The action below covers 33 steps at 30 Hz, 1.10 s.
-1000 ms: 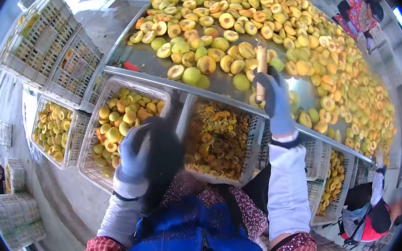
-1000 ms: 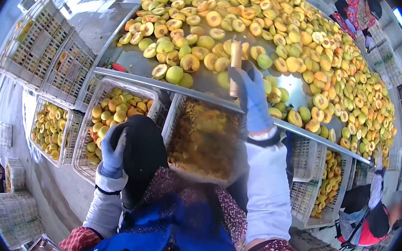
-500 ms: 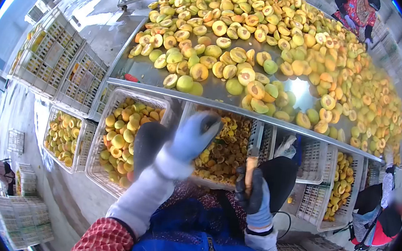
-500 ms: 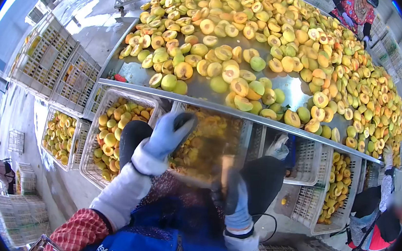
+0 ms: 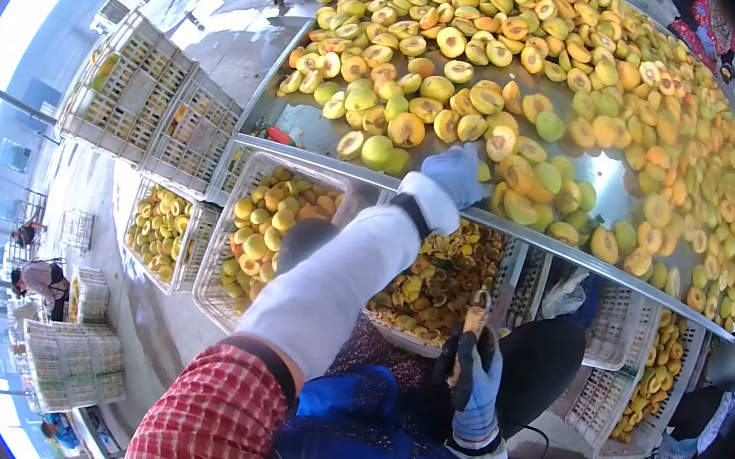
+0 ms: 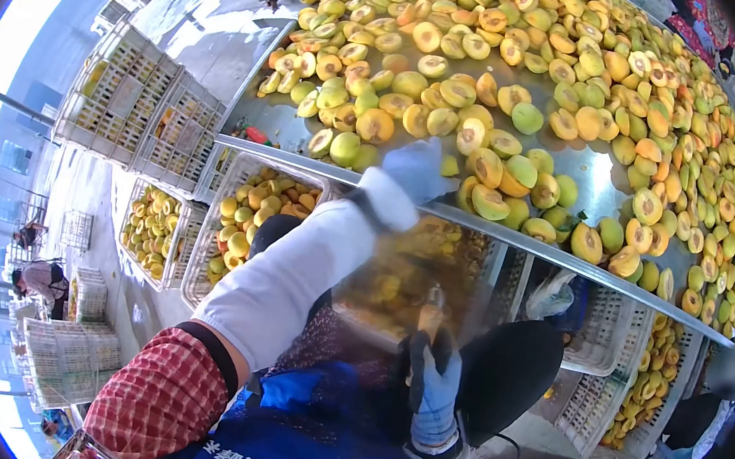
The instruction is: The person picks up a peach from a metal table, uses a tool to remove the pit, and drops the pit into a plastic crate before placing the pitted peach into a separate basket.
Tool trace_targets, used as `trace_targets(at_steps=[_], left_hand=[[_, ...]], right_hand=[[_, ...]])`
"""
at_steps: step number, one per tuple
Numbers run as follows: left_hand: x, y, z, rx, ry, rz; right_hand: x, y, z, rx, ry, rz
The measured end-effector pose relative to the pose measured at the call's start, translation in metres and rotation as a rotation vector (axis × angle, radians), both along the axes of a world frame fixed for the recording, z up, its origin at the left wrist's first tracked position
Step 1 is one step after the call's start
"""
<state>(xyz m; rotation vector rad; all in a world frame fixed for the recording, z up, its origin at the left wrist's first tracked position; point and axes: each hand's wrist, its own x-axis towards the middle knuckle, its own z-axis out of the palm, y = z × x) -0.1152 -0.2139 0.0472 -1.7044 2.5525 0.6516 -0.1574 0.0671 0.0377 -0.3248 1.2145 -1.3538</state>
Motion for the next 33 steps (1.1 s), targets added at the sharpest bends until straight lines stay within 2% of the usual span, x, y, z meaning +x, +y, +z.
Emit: trace_targets(at_steps=[1,2,4,6,9,10,12,13,14,15,16,18,19,23,28,32,33], left_hand=[[0.012,0.010,0.000,0.029,0.200,-0.011],[0.026,0.023,-0.001,0.067,0.401,-0.027],[0.051,0.069,0.004,0.589,1.127,0.029],[0.082,0.110,0.013,0.736,1.272,-0.013],[0.109,0.156,0.028,0.986,1.320,0.067],[0.114,0.167,0.027,1.042,1.351,0.117],[0.115,0.187,0.031,1.082,1.460,0.192],[0.112,0.195,0.039,1.096,1.461,0.195],[0.108,0.201,0.048,1.087,1.510,0.308],[0.106,0.206,0.052,1.071,1.558,0.422],[0.110,0.211,0.048,1.074,1.559,0.426],[0.121,0.218,0.040,0.905,1.445,0.424],[0.122,0.221,0.040,0.852,1.508,0.440],[0.124,0.229,0.042,0.751,1.475,0.438],[0.124,0.235,0.039,0.519,1.488,0.414],[0.124,0.239,0.035,0.389,1.507,0.368],[0.125,0.240,0.036,0.327,1.450,0.350]], right_hand=[[0.000,0.000,0.003,-0.038,0.042,-0.061],[-0.005,0.003,0.014,-0.085,-0.074,-0.155],[-0.026,0.009,0.042,0.044,0.096,-0.307],[-0.068,0.035,0.025,0.007,0.202,-0.322],[-0.093,0.048,0.019,-0.202,0.539,-0.281],[-0.087,0.046,0.016,-0.095,0.891,-0.198],[-0.048,0.042,0.030,-0.151,0.675,0.060],[-0.027,0.037,0.037,-0.228,0.777,0.161],[-0.008,0.033,0.042,-0.310,0.878,0.264],[0.010,0.027,0.040,-0.350,0.962,0.233],[0.024,0.025,0.034,-0.390,1.041,0.204],[0.042,0.030,0.022,-0.384,1.048,0.208],[0.049,0.032,0.020,-0.381,1.057,0.206],[0.056,0.034,0.034,-0.310,1.085,0.256],[0.059,0.033,0.036,-0.384,1.261,0.182],[0.061,0.032,0.039,-0.369,1.246,0.230],[0.061,0.033,0.038,-0.354,1.149,0.295]])
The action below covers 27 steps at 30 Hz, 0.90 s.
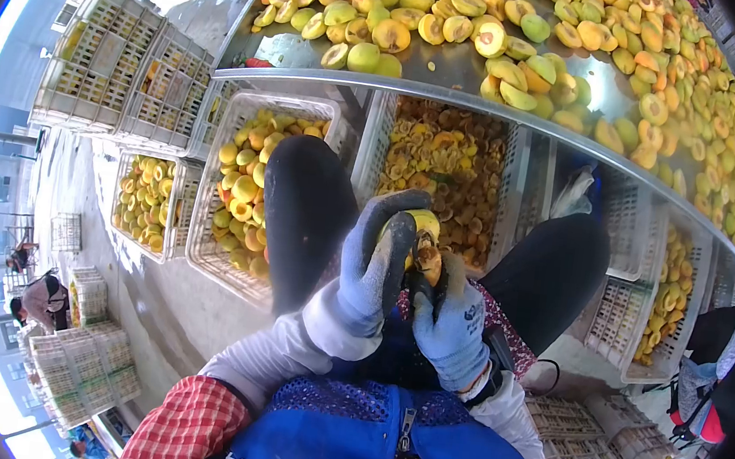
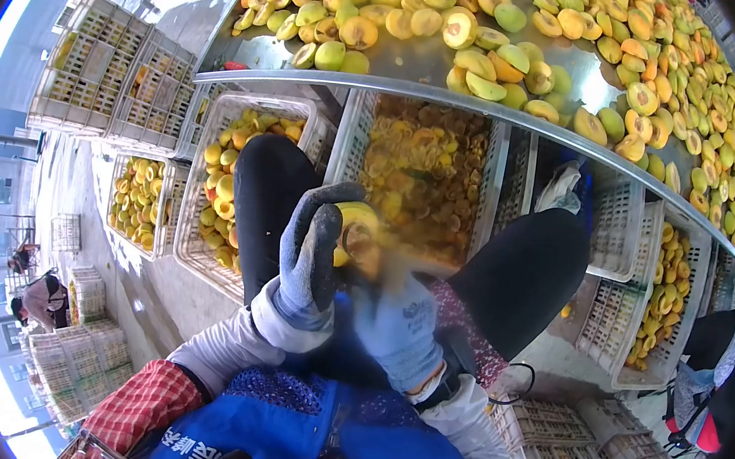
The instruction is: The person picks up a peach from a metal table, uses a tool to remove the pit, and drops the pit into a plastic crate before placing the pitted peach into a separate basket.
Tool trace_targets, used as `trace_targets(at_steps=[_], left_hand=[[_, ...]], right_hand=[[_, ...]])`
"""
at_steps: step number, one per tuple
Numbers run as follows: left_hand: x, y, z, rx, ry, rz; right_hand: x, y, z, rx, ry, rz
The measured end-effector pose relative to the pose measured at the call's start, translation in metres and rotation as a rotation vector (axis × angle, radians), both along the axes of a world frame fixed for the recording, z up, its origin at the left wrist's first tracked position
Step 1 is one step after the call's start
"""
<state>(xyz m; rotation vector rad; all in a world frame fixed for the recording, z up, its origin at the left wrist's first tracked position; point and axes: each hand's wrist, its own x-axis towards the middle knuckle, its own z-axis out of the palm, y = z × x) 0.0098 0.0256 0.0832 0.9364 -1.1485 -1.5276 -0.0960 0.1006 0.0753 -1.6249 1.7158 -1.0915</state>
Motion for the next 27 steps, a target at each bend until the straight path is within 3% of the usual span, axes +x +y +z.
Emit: trace_targets(at_steps=[5,7,10,13,15,17,18,21,23,24,26,27], left_hand=[[0.004,0.003,-0.007,-0.007,-0.074,-0.009],[0.002,0.003,-0.006,-0.139,-0.186,0.019],[-0.002,0.003,-0.009,-0.211,-0.199,0.034],[0.006,-0.008,-0.013,-0.417,-0.336,-0.099],[0.007,-0.014,-0.008,-0.389,-0.316,-0.152],[0.012,-0.021,-0.002,-0.061,-0.114,-0.398],[0.011,-0.024,0.003,0.088,-0.118,-0.410],[0.009,-0.024,0.004,0.071,-0.275,-0.362],[0.008,-0.024,-0.001,-0.013,-0.287,-0.341],[0.008,-0.023,0.001,-0.031,-0.316,-0.356],[0.007,-0.024,-0.001,-0.050,-0.341,-0.371],[0.006,-0.027,-0.006,-0.185,-0.287,-0.385]], right_hand=[[0.009,0.008,-0.013,0.141,-0.131,-0.014],[0.010,0.007,-0.013,-0.094,-0.049,0.017],[0.015,0.008,-0.022,-0.249,0.011,-0.012],[0.014,0.015,-0.042,-0.233,-0.070,-0.009],[0.008,0.015,-0.043,-0.212,-0.183,-0.028],[0.004,0.013,-0.036,-0.184,-0.296,-0.044],[0.004,0.011,-0.030,-0.139,-0.260,-0.026],[0.015,0.016,-0.043,-0.133,-0.174,-0.027],[0.024,0.023,-0.062,-0.106,-0.539,-0.072],[0.026,0.023,-0.058,-0.104,-0.538,-0.075],[0.026,0.024,-0.042,0.433,-1.449,-0.133],[0.023,0.023,-0.031,0.434,-1.447,-0.133]])
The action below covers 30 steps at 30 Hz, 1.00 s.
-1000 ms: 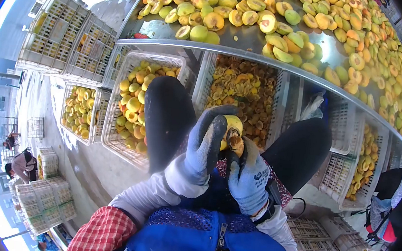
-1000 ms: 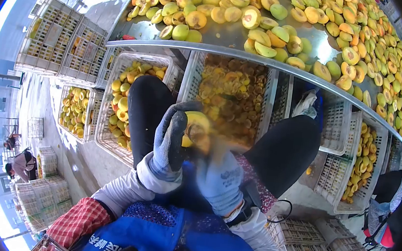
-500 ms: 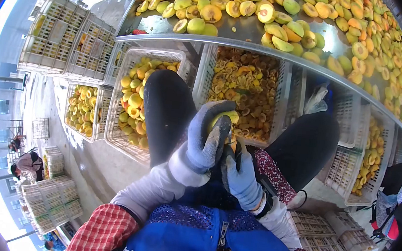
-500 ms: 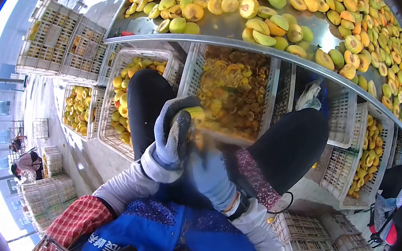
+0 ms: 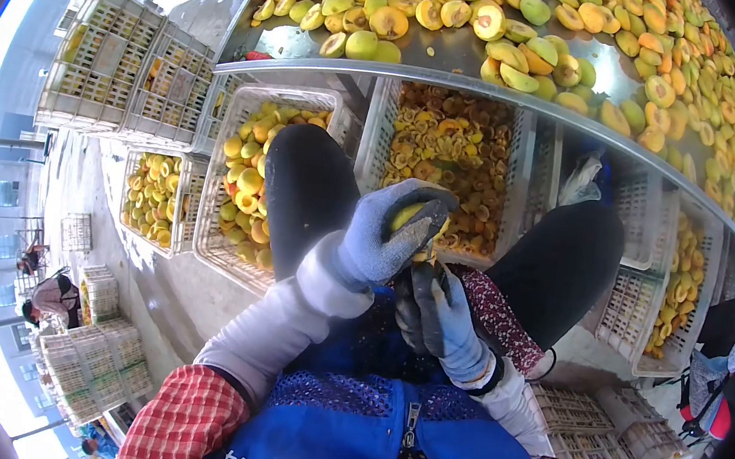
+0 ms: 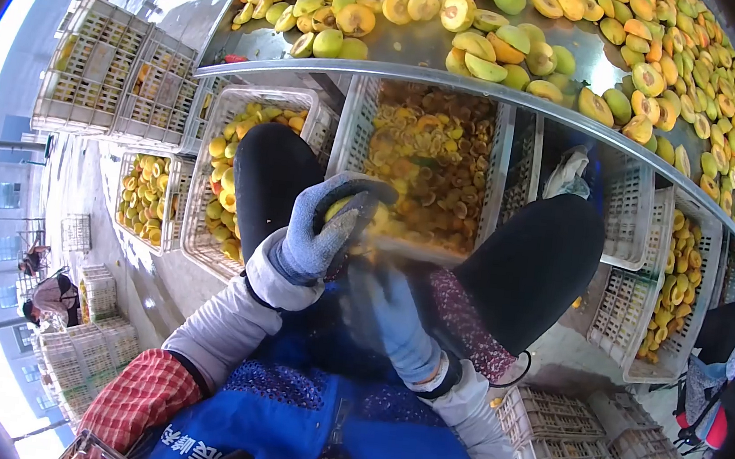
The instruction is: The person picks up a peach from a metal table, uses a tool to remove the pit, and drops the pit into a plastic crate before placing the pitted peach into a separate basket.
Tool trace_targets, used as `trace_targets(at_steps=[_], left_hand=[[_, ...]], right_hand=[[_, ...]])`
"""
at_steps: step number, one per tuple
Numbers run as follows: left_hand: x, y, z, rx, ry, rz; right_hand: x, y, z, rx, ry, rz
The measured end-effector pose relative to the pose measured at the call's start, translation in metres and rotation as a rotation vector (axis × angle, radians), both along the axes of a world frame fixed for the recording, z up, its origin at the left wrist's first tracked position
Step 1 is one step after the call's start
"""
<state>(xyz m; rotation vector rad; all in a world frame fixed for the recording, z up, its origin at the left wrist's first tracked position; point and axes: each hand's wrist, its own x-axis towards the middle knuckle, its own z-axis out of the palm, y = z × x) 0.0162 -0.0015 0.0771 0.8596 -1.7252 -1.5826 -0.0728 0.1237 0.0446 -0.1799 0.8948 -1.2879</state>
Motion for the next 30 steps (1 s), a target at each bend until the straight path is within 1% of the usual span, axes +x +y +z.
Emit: trace_targets(at_steps=[1,2,3,4,6,7,8,10,11,12,14,15,17,18,20,21,23,24,26,27,28,29,30], left_hand=[[0.000,-0.002,-0.003,-0.121,0.075,-0.037],[0.000,-0.001,-0.003,-0.122,0.076,-0.035],[-0.001,0.001,-0.003,-0.034,0.087,-0.047],[-0.001,0.000,-0.002,0.049,0.097,-0.061],[-0.007,0.006,-0.010,0.313,0.209,-0.005],[-0.010,0.009,-0.015,0.337,0.235,0.044],[-0.012,0.010,-0.018,0.334,0.237,0.046],[-0.013,0.010,-0.023,0.539,0.134,0.145],[-0.008,0.009,-0.031,0.443,0.054,0.072],[-0.008,0.008,-0.035,0.440,0.056,0.073],[-0.010,0.009,-0.042,0.734,0.174,0.245],[-0.010,0.009,-0.043,0.733,0.177,0.246],[-0.010,0.007,-0.043,0.863,0.181,0.263],[-0.010,0.007,-0.046,0.862,0.183,0.264],[-0.012,0.008,-0.050,0.857,0.192,0.331],[-0.013,0.010,-0.049,0.858,0.194,0.335],[-0.016,0.012,-0.043,0.648,0.130,0.336],[-0.017,0.013,-0.043,0.647,0.133,0.339],[-0.019,0.011,-0.045,0.739,0.138,0.359],[-0.015,0.010,-0.064,0.738,0.140,0.361],[-0.009,0.007,-0.098,0.496,0.094,0.282],[-0.006,0.006,-0.115,0.253,0.047,0.202],[-0.004,0.006,-0.108,0.251,0.049,0.202]], right_hand=[[-0.004,-0.003,0.013,0.051,-0.133,0.057],[-0.008,-0.006,0.023,0.104,-0.265,0.114],[-0.011,-0.008,0.027,0.113,-0.420,0.178],[-0.013,-0.007,0.020,0.108,-0.420,0.178],[-0.017,-0.007,-0.003,-0.077,-0.959,0.325],[-0.019,-0.007,-0.009,-0.094,-0.997,0.325],[-0.019,-0.009,-0.014,-0.096,-0.996,0.329],[-0.018,-0.011,-0.022,-0.067,-1.174,0.305],[-0.018,-0.012,-0.026,-0.086,-1.238,0.311],[-0.017,-0.013,-0.027,-0.087,-1.236,0.314],[-0.015,-0.015,-0.029,-0.122,-1.321,0.305],[-0.014,-0.014,-0.031,-0.122,-1.318,0.308],[-0.015,-0.015,-0.035,-0.108,-1.282,0.305],[-0.015,-0.015,-0.038,-0.108,-1.280,0.307],[-0.016,-0.013,-0.043,-0.069,-1.086,0.278],[-0.017,-0.013,-0.043,-0.065,-1.085,0.282],[-0.019,-0.015,-0.038,-0.052,-1.040,0.275],[-0.019,-0.015,-0.034,-0.051,-1.038,0.279],[-0.019,-0.017,-0.027,-0.013,-1.120,0.255],[-0.018,-0.016,-0.031,-0.013,-1.120,0.258],[-0.017,-0.015,-0.039,-0.049,-1.170,0.276],[-0.017,-0.014,-0.043,-0.086,-1.221,0.293],[-0.020,-0.013,-0.037,-0.087,-1.219,0.295]])
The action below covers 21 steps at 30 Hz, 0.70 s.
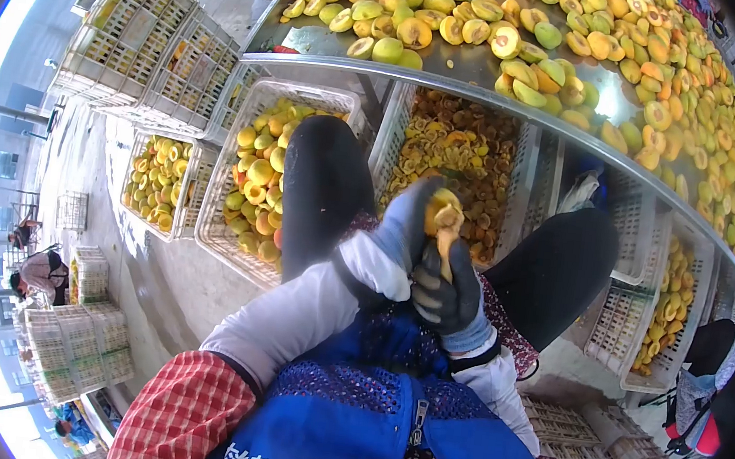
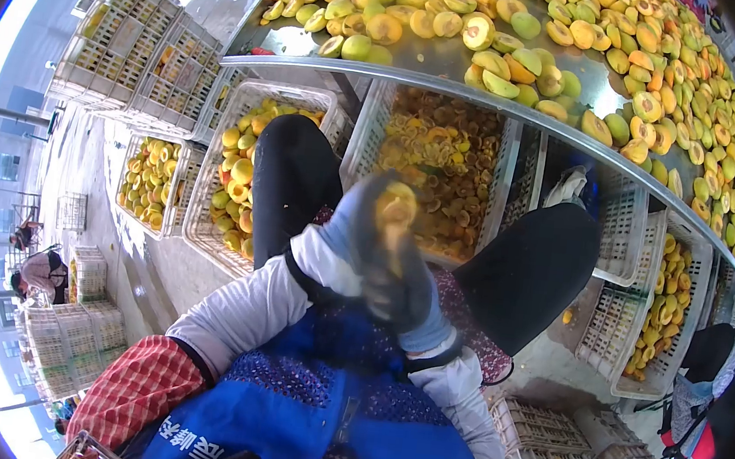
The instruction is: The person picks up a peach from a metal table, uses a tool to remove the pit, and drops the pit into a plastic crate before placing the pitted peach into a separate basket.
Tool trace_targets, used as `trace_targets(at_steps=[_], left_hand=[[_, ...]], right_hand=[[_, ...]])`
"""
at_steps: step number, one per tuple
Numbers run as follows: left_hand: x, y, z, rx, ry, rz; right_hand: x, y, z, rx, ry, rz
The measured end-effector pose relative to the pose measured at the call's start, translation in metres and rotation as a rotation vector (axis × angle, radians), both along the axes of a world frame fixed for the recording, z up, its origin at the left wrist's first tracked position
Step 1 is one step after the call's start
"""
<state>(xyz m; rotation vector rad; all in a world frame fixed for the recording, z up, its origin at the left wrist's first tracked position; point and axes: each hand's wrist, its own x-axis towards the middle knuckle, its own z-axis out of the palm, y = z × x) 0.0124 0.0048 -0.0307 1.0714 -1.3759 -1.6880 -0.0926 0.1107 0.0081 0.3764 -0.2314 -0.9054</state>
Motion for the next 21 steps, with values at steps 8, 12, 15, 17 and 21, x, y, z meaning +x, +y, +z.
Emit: trace_targets(at_steps=[8,12,15,17,21], left_hand=[[0.052,-0.016,0.082,-0.504,-0.093,0.174],[0.155,-0.045,0.108,-0.474,-0.326,0.437],[0.205,-0.076,0.098,-0.675,-1.545,0.487],[0.165,-0.089,0.117,-0.670,-1.247,0.573],[0.041,-0.150,0.131,-0.632,-0.977,0.234]], right_hand=[[-0.012,-0.013,0.022,0.541,0.818,0.026],[-0.019,0.001,0.005,0.129,0.277,-0.146],[-0.024,0.002,0.018,-0.017,0.322,-0.206],[-0.021,-0.007,0.004,0.044,0.246,-0.172],[-0.023,-0.018,0.008,0.084,0.202,-0.068]])
